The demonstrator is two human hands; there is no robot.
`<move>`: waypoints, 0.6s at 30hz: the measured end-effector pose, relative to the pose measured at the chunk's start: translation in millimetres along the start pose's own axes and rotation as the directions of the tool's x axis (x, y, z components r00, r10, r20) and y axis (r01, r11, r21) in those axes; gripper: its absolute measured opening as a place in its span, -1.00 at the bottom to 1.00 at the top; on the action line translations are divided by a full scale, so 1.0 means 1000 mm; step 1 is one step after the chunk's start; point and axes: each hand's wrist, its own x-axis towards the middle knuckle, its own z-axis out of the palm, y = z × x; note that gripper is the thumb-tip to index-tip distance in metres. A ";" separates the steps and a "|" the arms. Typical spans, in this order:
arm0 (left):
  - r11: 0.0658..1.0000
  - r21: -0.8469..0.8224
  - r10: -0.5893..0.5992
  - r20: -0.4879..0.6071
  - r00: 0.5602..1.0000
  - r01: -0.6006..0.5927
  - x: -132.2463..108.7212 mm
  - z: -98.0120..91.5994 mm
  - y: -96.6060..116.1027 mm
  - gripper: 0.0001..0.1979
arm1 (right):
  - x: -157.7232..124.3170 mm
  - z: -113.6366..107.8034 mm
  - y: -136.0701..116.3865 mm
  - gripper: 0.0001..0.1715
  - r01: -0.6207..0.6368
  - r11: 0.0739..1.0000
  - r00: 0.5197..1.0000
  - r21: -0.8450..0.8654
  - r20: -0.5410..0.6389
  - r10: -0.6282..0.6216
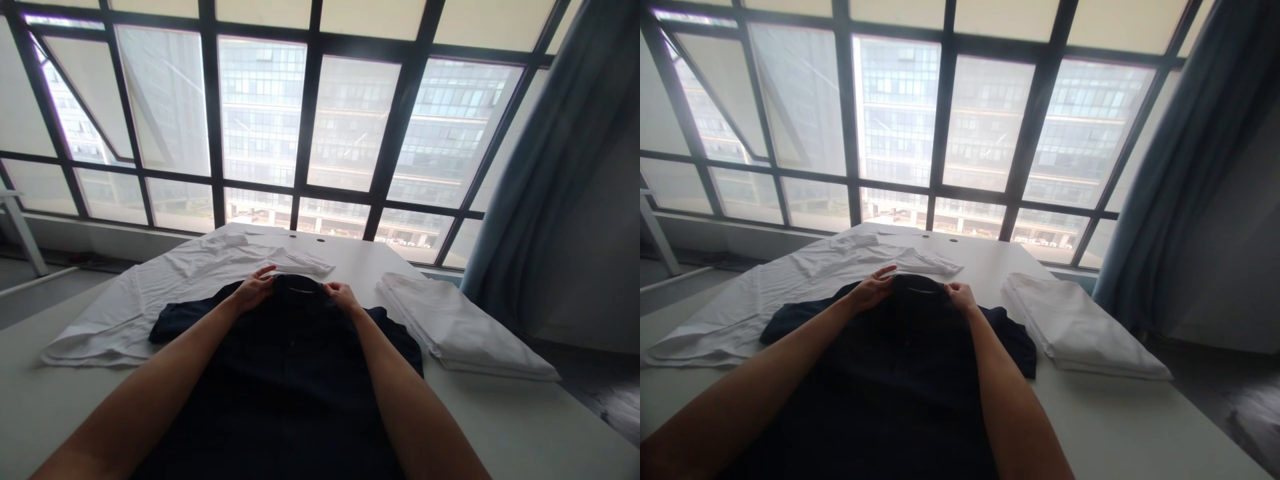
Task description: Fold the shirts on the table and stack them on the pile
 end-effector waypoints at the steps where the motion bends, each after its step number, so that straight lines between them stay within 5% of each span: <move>1: 1.000 0.016 0.020 -0.004 1.000 -0.020 0.001 0.001 -0.002 -0.51 | 0.001 0.001 0.001 -0.83 -0.016 1.000 1.000 0.013 0.014 0.016; 9: 0.916 0.386 0.181 -0.145 0.973 -0.113 0.009 0.006 -0.014 -0.66 | -0.006 -0.005 -0.009 -0.76 -0.142 0.945 0.986 0.294 0.127 0.109; 12: 0.837 0.531 0.221 -0.109 0.969 -0.131 0.008 0.005 -0.014 -0.58 | -0.008 -0.009 -0.014 -0.63 -0.183 0.895 0.977 0.406 0.179 0.118; 18: 0.711 0.677 0.321 -0.069 0.944 -0.192 0.009 -0.001 -0.015 -0.69 | -0.007 -0.003 -0.014 -0.41 -0.094 0.937 0.978 0.338 0.206 0.023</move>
